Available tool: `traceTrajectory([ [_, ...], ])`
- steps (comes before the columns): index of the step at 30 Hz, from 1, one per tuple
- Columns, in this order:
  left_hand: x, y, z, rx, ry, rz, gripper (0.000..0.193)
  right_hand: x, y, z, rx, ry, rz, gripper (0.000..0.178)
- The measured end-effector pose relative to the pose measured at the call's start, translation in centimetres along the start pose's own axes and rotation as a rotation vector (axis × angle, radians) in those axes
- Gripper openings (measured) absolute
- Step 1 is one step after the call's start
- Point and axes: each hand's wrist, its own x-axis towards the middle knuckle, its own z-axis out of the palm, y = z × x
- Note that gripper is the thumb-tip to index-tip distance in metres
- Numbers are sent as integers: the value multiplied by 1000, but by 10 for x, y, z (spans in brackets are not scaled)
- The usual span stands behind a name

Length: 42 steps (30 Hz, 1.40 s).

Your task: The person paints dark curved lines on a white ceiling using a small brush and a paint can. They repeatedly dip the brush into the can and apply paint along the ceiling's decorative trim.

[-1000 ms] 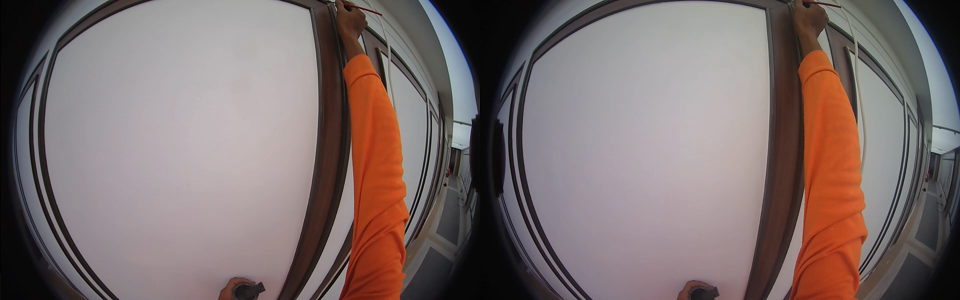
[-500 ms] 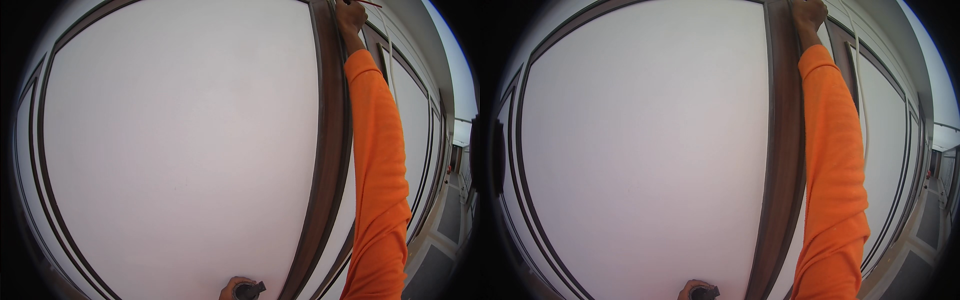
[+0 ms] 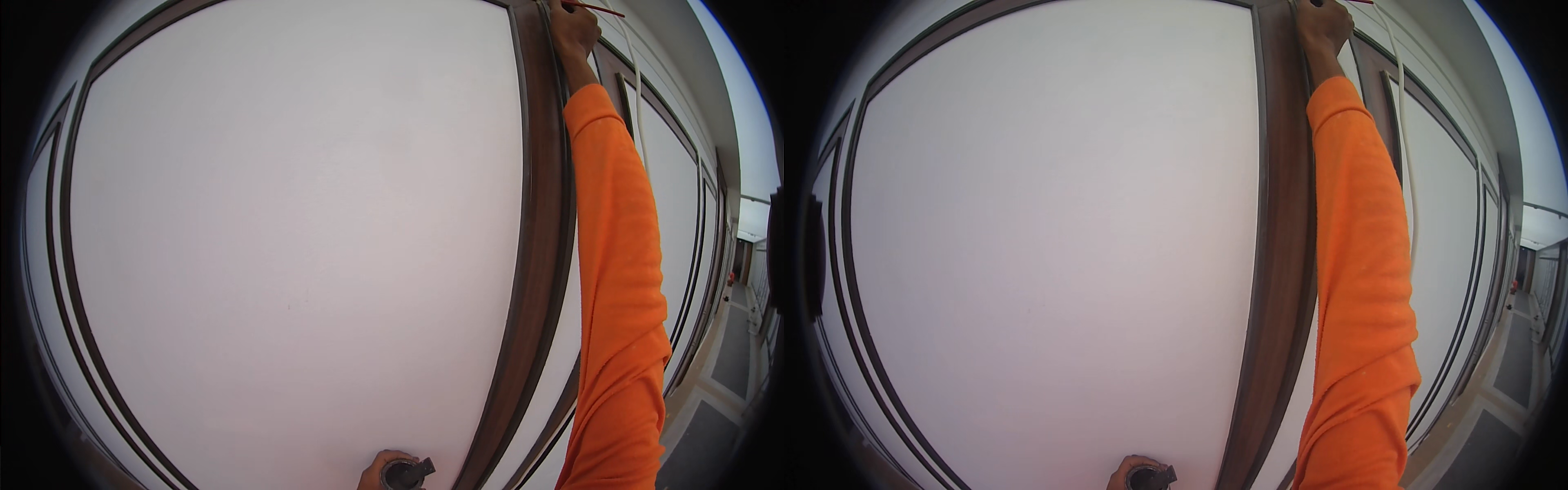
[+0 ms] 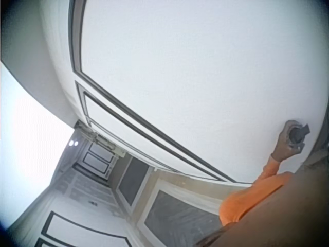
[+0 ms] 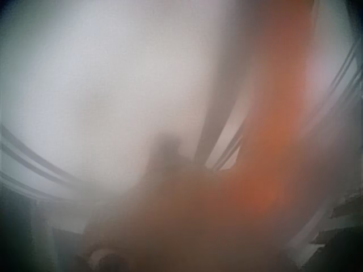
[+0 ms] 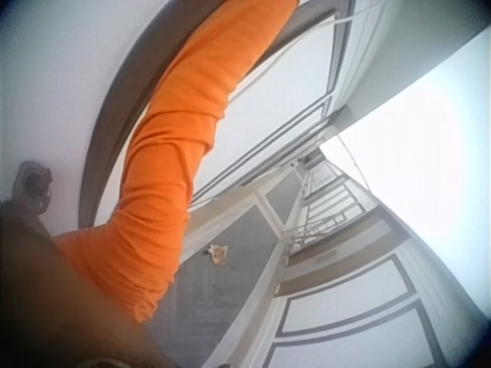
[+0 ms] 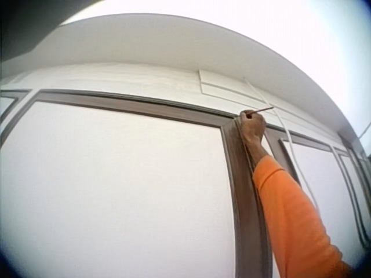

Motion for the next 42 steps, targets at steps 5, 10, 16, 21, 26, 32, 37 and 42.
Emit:
traceTrajectory([
  [5, 4, 9, -2, 31, 31, -117, 68, -9, -8, -14, 101, 21, 97, 30],
  [10, 10, 0, -2, -103, -61, -14, 64, -23, -2, -79, 150, -27, 73, 34],
  [16, 4, -6, -17, -91, 23, -156, 64, -144, -86, -190, 579, -327, 268, 26],
  [21, 25, -15, -4, -109, -113, -201, 66, -223, -140, -349, 598, -508, 624, 15],
  [26, 20, 1, -9, -44, -49, -143, 65, -280, -204, -380, 487, -1128, 648, 13],
  [32, 16, -2, -6, -75, -124, -137, 67, -323, -225, -382, 407, -1631, 596, 18],
  [37, 6, -12, 2, -95, -170, -192, 71, -346, -225, -393, 412, -1844, 512, 16],
  [42, 3, -21, 2, -105, -175, -267, 74, -368, -227, -397, 436, -1929, 467, 13],
])
